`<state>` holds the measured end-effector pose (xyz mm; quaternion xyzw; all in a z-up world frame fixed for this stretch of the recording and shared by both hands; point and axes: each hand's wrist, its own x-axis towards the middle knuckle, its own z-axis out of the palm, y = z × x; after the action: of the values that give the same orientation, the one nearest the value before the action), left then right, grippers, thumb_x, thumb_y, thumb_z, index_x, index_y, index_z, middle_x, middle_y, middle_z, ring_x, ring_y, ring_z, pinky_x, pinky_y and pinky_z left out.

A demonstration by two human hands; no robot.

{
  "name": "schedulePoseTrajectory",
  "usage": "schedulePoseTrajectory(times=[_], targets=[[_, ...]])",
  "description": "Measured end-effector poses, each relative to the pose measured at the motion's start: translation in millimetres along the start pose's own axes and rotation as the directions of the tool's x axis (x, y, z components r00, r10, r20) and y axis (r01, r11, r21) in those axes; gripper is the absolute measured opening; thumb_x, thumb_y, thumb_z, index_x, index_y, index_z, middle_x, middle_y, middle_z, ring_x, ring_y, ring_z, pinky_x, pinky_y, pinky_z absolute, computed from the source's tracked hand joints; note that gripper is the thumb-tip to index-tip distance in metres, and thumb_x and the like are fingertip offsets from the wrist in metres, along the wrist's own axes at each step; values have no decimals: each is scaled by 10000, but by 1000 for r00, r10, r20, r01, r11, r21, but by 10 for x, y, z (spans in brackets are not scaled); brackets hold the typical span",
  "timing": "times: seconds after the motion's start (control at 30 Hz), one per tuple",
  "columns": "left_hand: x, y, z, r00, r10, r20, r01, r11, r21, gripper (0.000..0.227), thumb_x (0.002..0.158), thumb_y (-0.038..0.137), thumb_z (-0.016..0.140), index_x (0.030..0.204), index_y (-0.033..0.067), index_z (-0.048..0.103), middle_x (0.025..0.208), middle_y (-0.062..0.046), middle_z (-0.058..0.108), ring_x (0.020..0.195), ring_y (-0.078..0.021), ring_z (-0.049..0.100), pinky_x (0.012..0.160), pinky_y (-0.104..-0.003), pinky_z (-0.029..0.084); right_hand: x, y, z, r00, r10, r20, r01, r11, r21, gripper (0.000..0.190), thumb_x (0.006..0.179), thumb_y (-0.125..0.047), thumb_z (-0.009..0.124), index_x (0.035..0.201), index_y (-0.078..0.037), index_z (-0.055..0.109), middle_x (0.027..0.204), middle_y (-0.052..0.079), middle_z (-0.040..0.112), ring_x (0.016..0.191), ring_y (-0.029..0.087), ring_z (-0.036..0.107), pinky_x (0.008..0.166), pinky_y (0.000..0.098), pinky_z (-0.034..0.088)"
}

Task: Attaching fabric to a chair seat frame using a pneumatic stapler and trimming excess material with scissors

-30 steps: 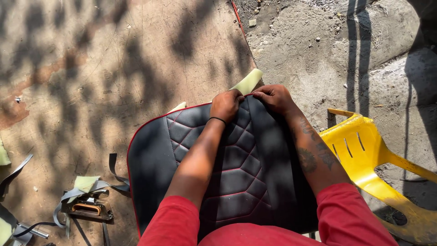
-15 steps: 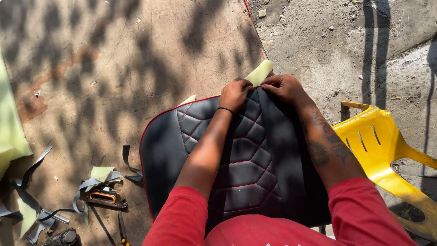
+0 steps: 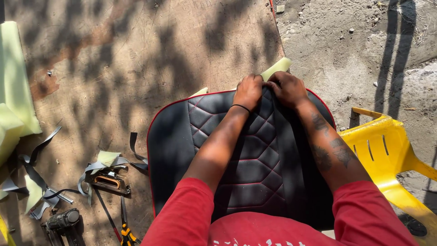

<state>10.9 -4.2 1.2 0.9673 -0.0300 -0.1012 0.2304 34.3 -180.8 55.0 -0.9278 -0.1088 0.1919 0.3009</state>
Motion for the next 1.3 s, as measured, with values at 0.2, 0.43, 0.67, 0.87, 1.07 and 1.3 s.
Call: schedulePoseTrajectory(times=[0.2, 0.43, 0.67, 0.87, 1.07, 1.3], targets=[[-54, -236, -76, 997, 52, 66, -48, 997, -61, 239, 1003, 382, 558, 997, 172, 673, 991, -68, 613, 1072, -343, 651, 950, -478, 578, -70, -130, -142, 999, -21, 49, 18, 998, 59, 193, 1002, -444, 648, 1125, -321, 732, 1157, 14, 716, 1186, 308, 640, 1017, 512, 517], [4, -385, 416, 950, 153, -271, -105, 977, 183, 185, 982, 301, 546, 939, 131, 605, 886, -52, 547, 915, -309, 652, 738, -453, 602, -34, -65, 15, 998, -45, -33, 42, 995, -86, 196, 1010, -465, 645, 1092, -316, 743, 1091, -17, 705, 1117, 283, 669, 959, 481, 557], [-253, -418, -54, 920, 180, -349, -125, 977, 172, 239, 974, 422, 553, 909, 198, 602, 833, -22, 580, 861, -270, 674, 705, -444, 579, -262, 11, -128, 992, 89, -85, -89, 996, 6, 235, 1025, -528, 576, 1160, -405, 725, 1178, -44, 705, 1179, 294, 634, 1018, 520, 519], [-1150, -1417, -626, 889, 94, -448, 60, 946, 319, 465, 1066, 526, 461, 1338, 201, 653, 1210, -47, 696, 1233, -211, 608, 1066, -473, 393, -1170, 301, -455, 921, 388, -33, -390, 917, -84, 510, 1115, -432, 251, 1613, -356, 337, 1590, 69, 448, 1412, 390, 467, 1156, 605, 377], [-2329, -1739, -907, 833, -152, -533, 359, 880, 310, 614, 1098, 448, 523, 1552, 40, 454, 1549, -179, 485, 1429, -355, 440, 1135, -582, 342, -2152, 1177, 215, 773, 456, -441, -465, 880, 95, 502, 1202, -480, 302, 1224, -176, 701, 958, 197, 737, 989, 457, 708, 932, 539, 537], [-3740, -1539, -792, 789, -458, -409, 541, 833, 111, 697, 1118, 491, 392, 1637, 57, 222, 1678, -175, 233, 1543, -365, 226, 1195, -539, 263, -3299, 637, 280, 825, 429, -367, -445, 894, 43, 537, 1202, -422, 239, 1467, -67, 542, 1183, 268, 696, 1102, 470, 674, 986, 614, 510]])
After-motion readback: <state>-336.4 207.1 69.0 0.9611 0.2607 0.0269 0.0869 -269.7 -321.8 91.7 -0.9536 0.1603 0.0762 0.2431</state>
